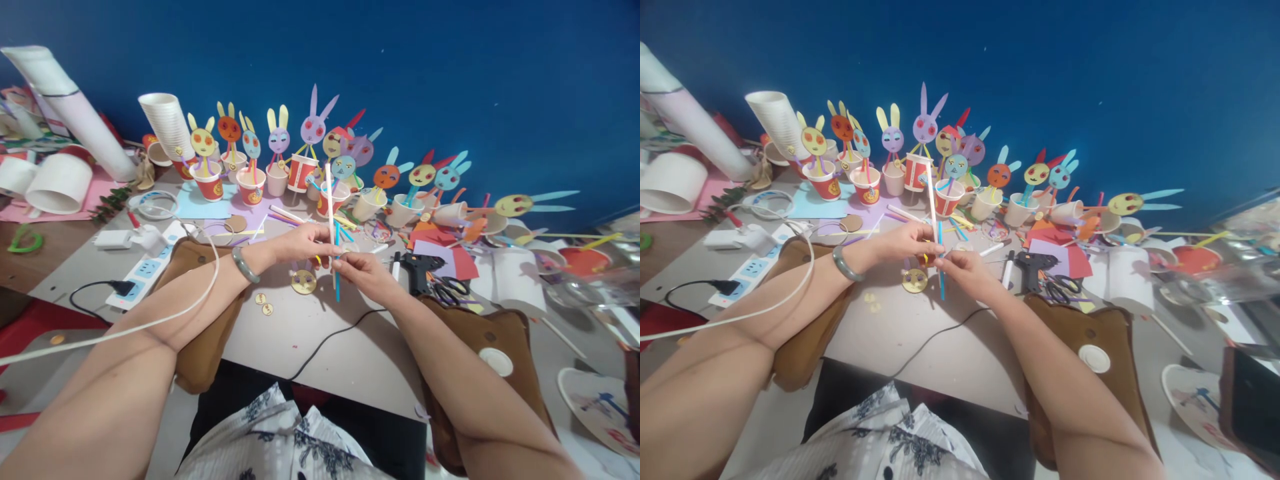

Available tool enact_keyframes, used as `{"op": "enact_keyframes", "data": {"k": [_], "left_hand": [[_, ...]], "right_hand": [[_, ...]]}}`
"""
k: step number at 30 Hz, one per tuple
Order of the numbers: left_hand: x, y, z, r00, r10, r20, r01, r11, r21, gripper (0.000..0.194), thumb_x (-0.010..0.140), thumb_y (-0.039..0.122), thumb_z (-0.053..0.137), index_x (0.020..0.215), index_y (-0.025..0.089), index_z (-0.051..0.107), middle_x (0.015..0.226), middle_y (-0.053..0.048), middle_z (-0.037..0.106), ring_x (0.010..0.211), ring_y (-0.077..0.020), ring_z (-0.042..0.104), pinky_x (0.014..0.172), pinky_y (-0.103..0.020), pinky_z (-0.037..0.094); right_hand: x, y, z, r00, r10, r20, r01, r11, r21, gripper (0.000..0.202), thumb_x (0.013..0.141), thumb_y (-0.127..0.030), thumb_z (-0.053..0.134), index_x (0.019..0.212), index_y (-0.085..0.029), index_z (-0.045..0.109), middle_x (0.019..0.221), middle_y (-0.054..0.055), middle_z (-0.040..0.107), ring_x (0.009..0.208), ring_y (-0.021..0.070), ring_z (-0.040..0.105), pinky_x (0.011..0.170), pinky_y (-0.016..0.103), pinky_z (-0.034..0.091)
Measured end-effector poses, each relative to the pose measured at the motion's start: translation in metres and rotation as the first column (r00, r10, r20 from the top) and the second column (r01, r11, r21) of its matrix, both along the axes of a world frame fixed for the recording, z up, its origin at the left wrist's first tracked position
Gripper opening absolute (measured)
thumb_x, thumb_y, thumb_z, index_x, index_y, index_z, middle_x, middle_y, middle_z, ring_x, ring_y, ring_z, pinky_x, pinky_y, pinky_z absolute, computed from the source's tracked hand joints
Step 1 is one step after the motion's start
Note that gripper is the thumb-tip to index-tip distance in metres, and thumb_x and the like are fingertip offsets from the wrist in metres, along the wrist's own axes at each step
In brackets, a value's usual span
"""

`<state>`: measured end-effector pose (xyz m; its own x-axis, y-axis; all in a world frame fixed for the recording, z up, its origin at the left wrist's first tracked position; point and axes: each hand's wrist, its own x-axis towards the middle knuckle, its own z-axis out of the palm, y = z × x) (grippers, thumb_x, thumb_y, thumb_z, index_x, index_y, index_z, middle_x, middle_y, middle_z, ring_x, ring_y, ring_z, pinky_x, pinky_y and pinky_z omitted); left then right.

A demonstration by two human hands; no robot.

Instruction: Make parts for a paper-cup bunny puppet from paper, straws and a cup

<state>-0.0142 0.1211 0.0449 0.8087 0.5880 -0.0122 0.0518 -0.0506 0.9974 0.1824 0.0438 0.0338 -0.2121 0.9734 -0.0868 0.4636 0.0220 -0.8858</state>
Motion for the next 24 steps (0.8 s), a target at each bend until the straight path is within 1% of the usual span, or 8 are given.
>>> {"op": "enact_keyframes", "data": {"k": [2,4,6,7,9,14,19,24], "left_hand": [[0.000,0.001,0.001,0.995,0.104,-0.008,-0.104,0.994,-0.041,0.024,0.089,0.035,0.073,0.089,0.013,0.064,0.074,-0.001,0.067,0.061,-0.0097,0.066,0.055,-0.021,0.053],[0.001,0.003,0.003,0.975,0.221,-0.014,-0.221,0.971,-0.088,0.019,0.091,0.030,0.070,0.093,0.012,0.063,0.076,-0.002,0.067,0.062,-0.0092,0.066,0.056,-0.020,0.053],[0.002,0.005,0.004,0.947,0.319,-0.032,-0.320,0.941,-0.113,0.014,0.094,0.024,0.067,0.093,0.011,0.063,0.075,-0.002,0.067,0.061,-0.0080,0.065,0.056,-0.019,0.052],[0.002,0.005,0.005,0.935,0.352,-0.044,-0.355,0.927,-0.122,0.012,0.094,0.022,0.066,0.091,0.011,0.063,0.074,-0.001,0.066,0.060,-0.0076,0.065,0.057,-0.019,0.052],[0.003,0.006,0.006,0.918,0.393,-0.063,-0.398,0.906,-0.145,0.011,0.095,0.019,0.064,0.089,0.011,0.062,0.070,0.000,0.065,0.058,-0.0077,0.064,0.059,-0.020,0.053],[0.005,0.006,0.002,0.919,0.389,-0.064,-0.394,0.901,-0.180,0.010,0.095,0.020,0.065,0.092,0.012,0.061,0.072,0.000,0.066,0.057,-0.0088,0.065,0.063,-0.025,0.059],[0.006,0.007,-0.004,0.934,0.352,-0.061,-0.357,0.919,-0.169,0.014,0.093,0.024,0.069,0.093,0.012,0.061,0.074,0.000,0.066,0.057,-0.0093,0.066,0.060,-0.023,0.058],[0.003,0.006,0.003,0.928,0.370,-0.045,-0.373,0.918,-0.134,0.005,0.094,0.016,0.064,0.092,0.012,0.062,0.078,-0.001,0.066,0.058,-0.0082,0.064,0.056,-0.021,0.055]], "right_hand": [[0.011,0.009,-0.006,0.991,-0.113,0.076,0.102,0.985,0.142,0.051,0.085,-0.068,0.061,0.066,-0.020,0.061,0.058,-0.001,0.049,0.057,0.0133,0.042,0.058,0.030,0.034],[0.025,0.020,-0.015,0.956,-0.248,0.157,0.188,0.928,0.322,0.044,0.088,-0.062,0.060,0.078,-0.021,0.068,0.071,0.004,0.062,0.069,0.0187,0.053,0.069,0.034,0.042],[0.037,0.030,-0.026,0.914,-0.311,0.260,0.162,0.869,0.468,0.039,0.088,-0.057,0.062,0.091,-0.020,0.074,0.096,0.012,0.072,0.094,0.0271,0.061,0.090,0.044,0.045],[0.042,0.035,-0.032,0.896,-0.315,0.312,0.136,0.865,0.483,0.039,0.088,-0.056,0.062,0.096,-0.020,0.076,0.106,0.015,0.073,0.104,0.0307,0.061,0.097,0.048,0.043],[0.047,0.041,-0.042,0.859,-0.323,0.398,0.121,0.882,0.456,0.040,0.091,-0.054,0.059,0.106,-0.021,0.078,0.120,0.016,0.071,0.115,0.0344,0.059,0.103,0.053,0.040],[0.045,0.047,-0.052,0.800,-0.290,0.525,0.101,0.928,0.359,0.044,0.096,-0.057,0.051,0.116,-0.028,0.078,0.132,0.014,0.069,0.125,0.0386,0.055,0.105,0.059,0.033],[0.044,0.052,-0.049,0.851,-0.249,0.462,0.080,0.932,0.354,0.042,0.099,-0.049,0.045,0.101,-0.026,0.080,0.123,0.011,0.075,0.122,0.0352,0.060,0.105,0.056,0.032],[0.047,0.053,-0.049,0.876,-0.281,0.391,0.113,0.910,0.399,0.036,0.096,-0.042,0.049,0.082,-0.023,0.075,0.101,0.009,0.079,0.103,0.0296,0.067,0.098,0.048,0.041]]}}
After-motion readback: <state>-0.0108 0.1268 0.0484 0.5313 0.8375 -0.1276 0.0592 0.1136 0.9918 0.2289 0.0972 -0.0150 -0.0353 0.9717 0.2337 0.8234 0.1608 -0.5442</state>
